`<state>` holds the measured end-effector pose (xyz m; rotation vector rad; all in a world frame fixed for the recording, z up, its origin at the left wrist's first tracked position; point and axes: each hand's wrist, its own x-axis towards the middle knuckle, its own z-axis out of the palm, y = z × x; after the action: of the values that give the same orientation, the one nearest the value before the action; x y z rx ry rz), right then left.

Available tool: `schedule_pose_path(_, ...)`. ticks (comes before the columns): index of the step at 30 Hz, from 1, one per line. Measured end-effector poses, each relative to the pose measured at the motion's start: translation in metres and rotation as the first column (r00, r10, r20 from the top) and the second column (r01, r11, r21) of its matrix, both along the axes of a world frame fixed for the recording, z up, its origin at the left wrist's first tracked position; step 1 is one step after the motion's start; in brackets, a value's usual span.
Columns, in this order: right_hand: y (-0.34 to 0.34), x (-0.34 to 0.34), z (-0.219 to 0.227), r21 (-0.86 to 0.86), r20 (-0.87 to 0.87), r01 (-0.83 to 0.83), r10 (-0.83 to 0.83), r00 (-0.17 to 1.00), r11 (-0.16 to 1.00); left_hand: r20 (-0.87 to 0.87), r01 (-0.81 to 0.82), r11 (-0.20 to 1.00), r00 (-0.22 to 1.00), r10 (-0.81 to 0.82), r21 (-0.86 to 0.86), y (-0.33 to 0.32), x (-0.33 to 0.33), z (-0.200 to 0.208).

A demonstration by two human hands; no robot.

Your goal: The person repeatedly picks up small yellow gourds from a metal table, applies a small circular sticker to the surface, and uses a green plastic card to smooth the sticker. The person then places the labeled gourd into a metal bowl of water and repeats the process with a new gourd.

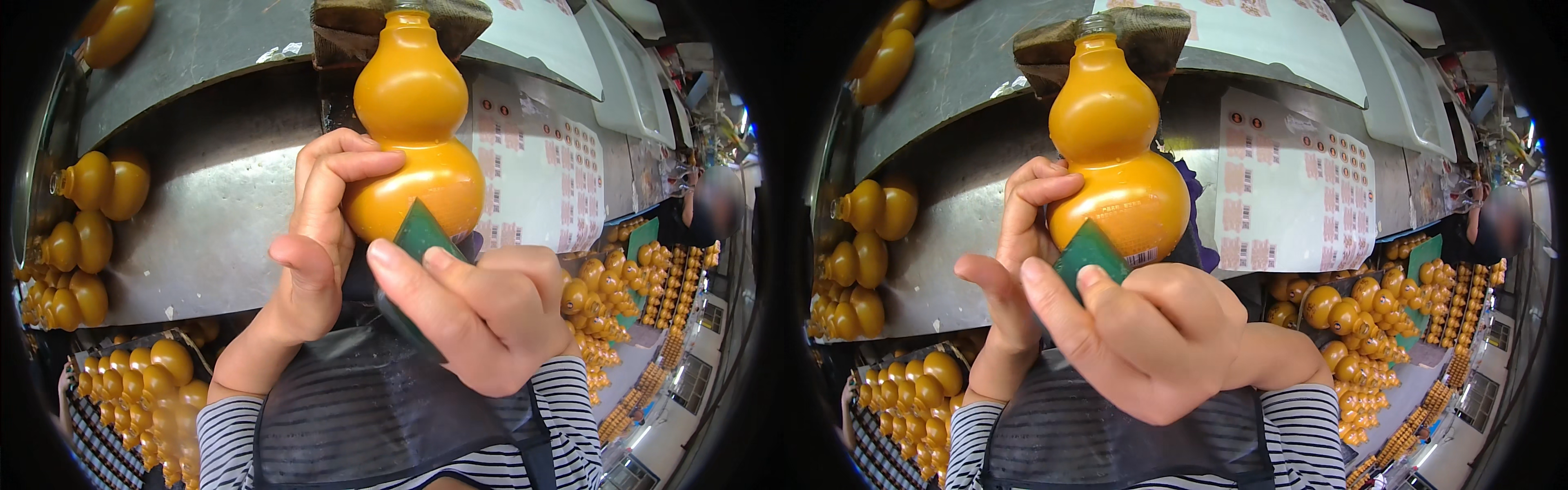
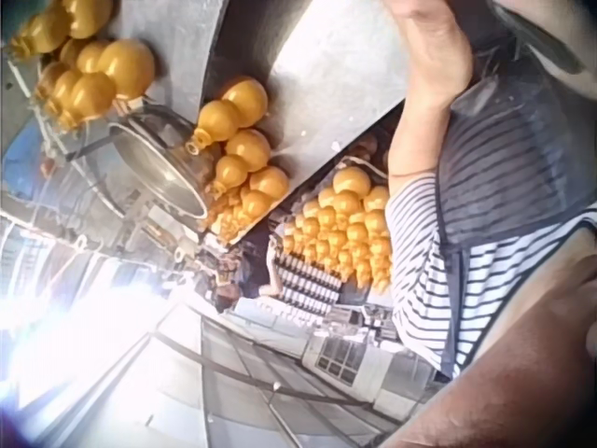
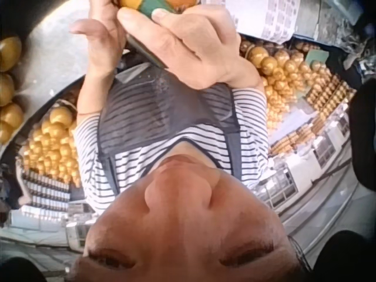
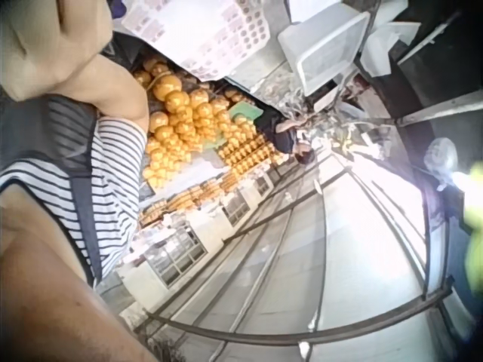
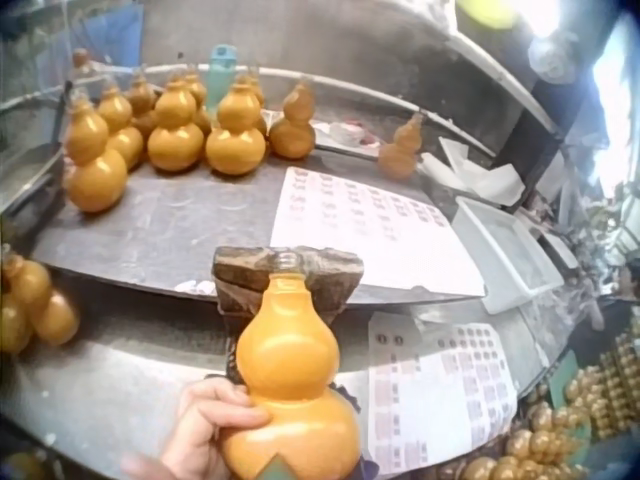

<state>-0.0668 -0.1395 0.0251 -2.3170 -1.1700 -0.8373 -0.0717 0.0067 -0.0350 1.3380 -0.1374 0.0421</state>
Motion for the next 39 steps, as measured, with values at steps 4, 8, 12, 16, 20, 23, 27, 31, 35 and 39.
schedule_pose_path(4, 0.008, -0.004, -0.012, 0.025, 0.014, -0.013, 0.013, 1.000, 1.000, -0.029, 0.042, 0.999, 0.999, -0.043, -0.023, 0.000, 0.003, 0.005)
schedule_pose_path(8, 0.005, -0.005, -0.019, 0.089, 0.069, -0.085, 0.079, 0.994, 0.992, 0.024, 0.017, 0.990, 1.000, -0.014, -0.142, -0.002, 0.001, 0.001)
schedule_pose_path(12, -0.021, -0.005, -0.010, 0.070, -0.007, -0.198, 0.199, 0.980, 0.978, 0.086, 0.006, 0.977, 0.996, -0.025, 0.211, 0.013, 0.006, 0.011)
schedule_pose_path(16, -0.045, -0.011, -0.012, 0.154, -0.050, -0.163, 0.172, 0.984, 0.975, -0.050, 0.018, 0.957, 0.999, -0.004, 0.288, 0.009, 0.005, 0.032)
schedule_pose_path(20, -0.048, -0.010, -0.015, 0.187, -0.022, -0.143, 0.150, 0.988, 0.972, -0.016, 0.001, 0.939, 1.000, 0.005, 0.345, 0.008, 0.006, 0.033)
schedule_pose_path(23, -0.050, -0.012, -0.012, 0.201, -0.063, -0.131, 0.146, 0.987, 0.971, -0.011, -0.014, 0.932, 1.000, 0.020, 0.363, 0.006, 0.005, 0.033)
schedule_pose_path(27, -0.052, -0.011, -0.016, 0.217, -0.023, -0.136, 0.145, 0.989, 0.967, -0.025, -0.024, 0.924, 0.999, 0.036, 0.382, 0.005, 0.005, 0.035)
schedule_pose_path(31, -0.055, -0.012, -0.015, 0.213, -0.037, -0.133, 0.144, 0.989, 0.968, -0.006, -0.045, 0.927, 0.999, 0.051, 0.371, 0.002, 0.005, 0.035)
schedule_pose_path(35, -0.055, -0.012, -0.014, 0.212, -0.048, -0.122, 0.135, 0.990, 0.970, 0.028, -0.068, 0.928, 0.998, 0.062, 0.367, 0.002, 0.006, 0.033)
schedule_pose_path(39, -0.054, -0.012, -0.014, 0.196, -0.052, -0.113, 0.125, 0.991, 0.974, 0.020, -0.065, 0.938, 0.998, 0.062, 0.341, 0.001, 0.006, 0.032)
